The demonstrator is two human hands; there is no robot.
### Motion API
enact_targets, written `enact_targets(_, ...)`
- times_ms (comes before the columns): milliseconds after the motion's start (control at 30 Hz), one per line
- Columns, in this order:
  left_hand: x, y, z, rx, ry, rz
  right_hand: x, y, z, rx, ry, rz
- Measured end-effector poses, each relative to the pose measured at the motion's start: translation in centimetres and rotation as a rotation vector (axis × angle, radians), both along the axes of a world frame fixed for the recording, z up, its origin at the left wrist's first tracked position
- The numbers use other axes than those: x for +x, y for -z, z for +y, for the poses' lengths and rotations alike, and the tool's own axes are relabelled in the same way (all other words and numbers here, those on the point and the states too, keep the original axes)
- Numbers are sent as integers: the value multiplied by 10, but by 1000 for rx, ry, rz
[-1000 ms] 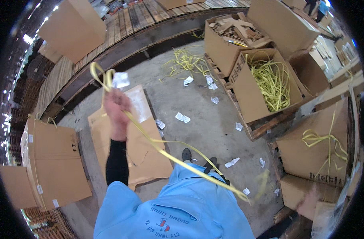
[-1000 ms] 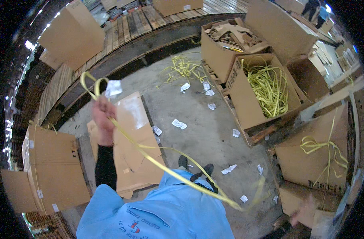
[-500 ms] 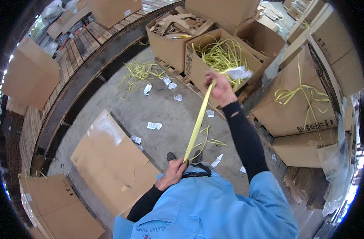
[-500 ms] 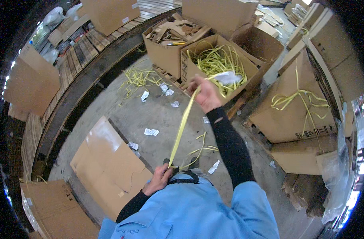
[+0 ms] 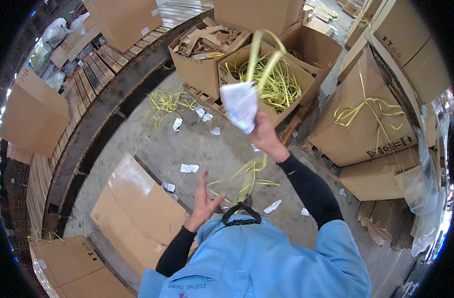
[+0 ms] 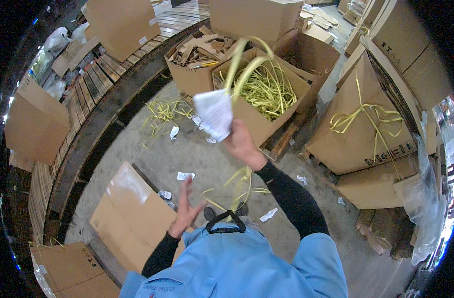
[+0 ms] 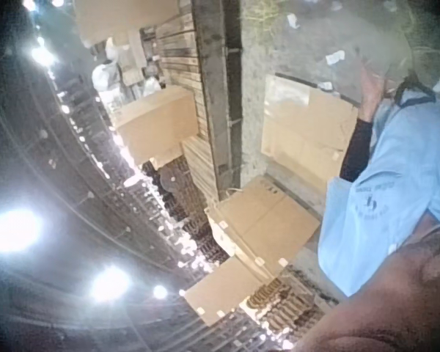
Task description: The person repeatedly picks up yellow plastic straps from the floor and from cardboard boxes, ties them into knots by hand, and places the knotted straps into a cardboard box. The person also picks up small white tags from the floor and attaches them to the straps before knotting.
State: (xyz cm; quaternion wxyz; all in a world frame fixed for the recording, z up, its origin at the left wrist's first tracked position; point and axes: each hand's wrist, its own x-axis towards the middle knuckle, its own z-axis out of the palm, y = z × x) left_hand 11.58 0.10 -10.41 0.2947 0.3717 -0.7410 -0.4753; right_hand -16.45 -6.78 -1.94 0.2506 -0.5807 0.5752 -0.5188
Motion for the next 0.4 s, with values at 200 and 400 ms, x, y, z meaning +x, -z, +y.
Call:
enact_targets(200, -65, -60, -55, -161, -237, 360, 77, 13, 46, 88, -149, 133)
enact_targets(400, -29, -23, -64, -261, -428, 287, 106, 20, 65, 688, -254, -390)
